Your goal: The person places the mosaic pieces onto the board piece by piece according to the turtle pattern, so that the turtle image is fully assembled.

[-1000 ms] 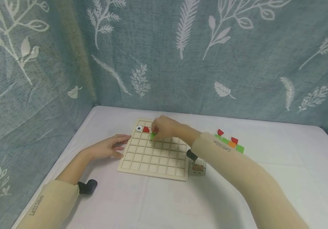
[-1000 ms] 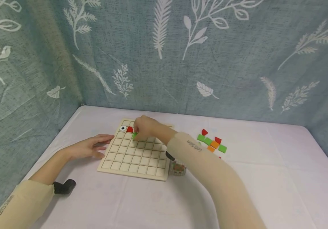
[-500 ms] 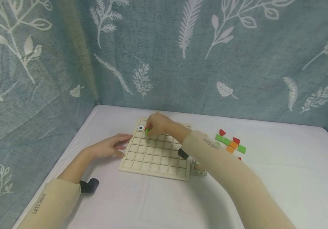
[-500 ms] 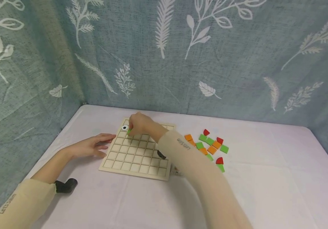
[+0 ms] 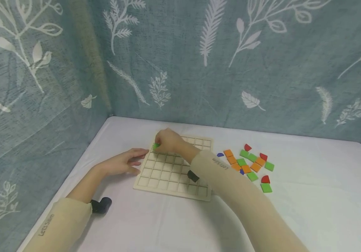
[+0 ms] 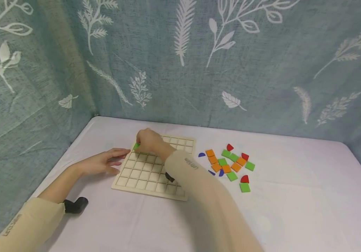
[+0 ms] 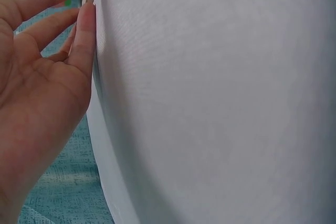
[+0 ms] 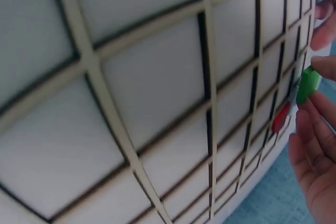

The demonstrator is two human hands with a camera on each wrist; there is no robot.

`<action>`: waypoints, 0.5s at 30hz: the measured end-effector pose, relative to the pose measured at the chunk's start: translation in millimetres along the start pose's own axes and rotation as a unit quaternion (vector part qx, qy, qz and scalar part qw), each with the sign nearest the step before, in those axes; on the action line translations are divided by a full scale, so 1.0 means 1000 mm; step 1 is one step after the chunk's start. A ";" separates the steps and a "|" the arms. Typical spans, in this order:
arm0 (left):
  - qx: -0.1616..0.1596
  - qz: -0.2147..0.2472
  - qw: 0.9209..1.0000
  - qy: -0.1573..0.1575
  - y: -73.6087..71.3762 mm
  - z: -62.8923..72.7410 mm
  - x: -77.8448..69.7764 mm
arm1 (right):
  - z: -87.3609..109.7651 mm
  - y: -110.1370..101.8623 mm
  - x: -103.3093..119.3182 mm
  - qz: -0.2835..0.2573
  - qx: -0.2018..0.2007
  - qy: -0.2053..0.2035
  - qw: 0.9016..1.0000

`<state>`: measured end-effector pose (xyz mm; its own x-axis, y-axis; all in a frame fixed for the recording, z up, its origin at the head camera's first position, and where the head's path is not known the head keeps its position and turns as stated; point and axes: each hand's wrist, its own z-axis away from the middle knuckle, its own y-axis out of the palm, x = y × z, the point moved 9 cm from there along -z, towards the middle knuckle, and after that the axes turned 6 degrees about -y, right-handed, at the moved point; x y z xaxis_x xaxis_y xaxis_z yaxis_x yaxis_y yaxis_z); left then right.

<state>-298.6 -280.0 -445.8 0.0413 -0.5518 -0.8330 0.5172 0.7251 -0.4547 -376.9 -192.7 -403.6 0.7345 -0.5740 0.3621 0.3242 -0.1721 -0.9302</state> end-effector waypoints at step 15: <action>-0.007 0.002 1.000 -0.017 0.000 0.000 0.001 | -0.002 0.008 0.006 0.041 -0.018 -0.001 0.999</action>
<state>-298.2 -280.8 -446.7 0.0719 -0.5626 -0.8236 0.5050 0.7326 -0.4563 -371.7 -199.3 -408.6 0.7588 -0.5862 0.2838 0.2408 -0.1524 -0.9585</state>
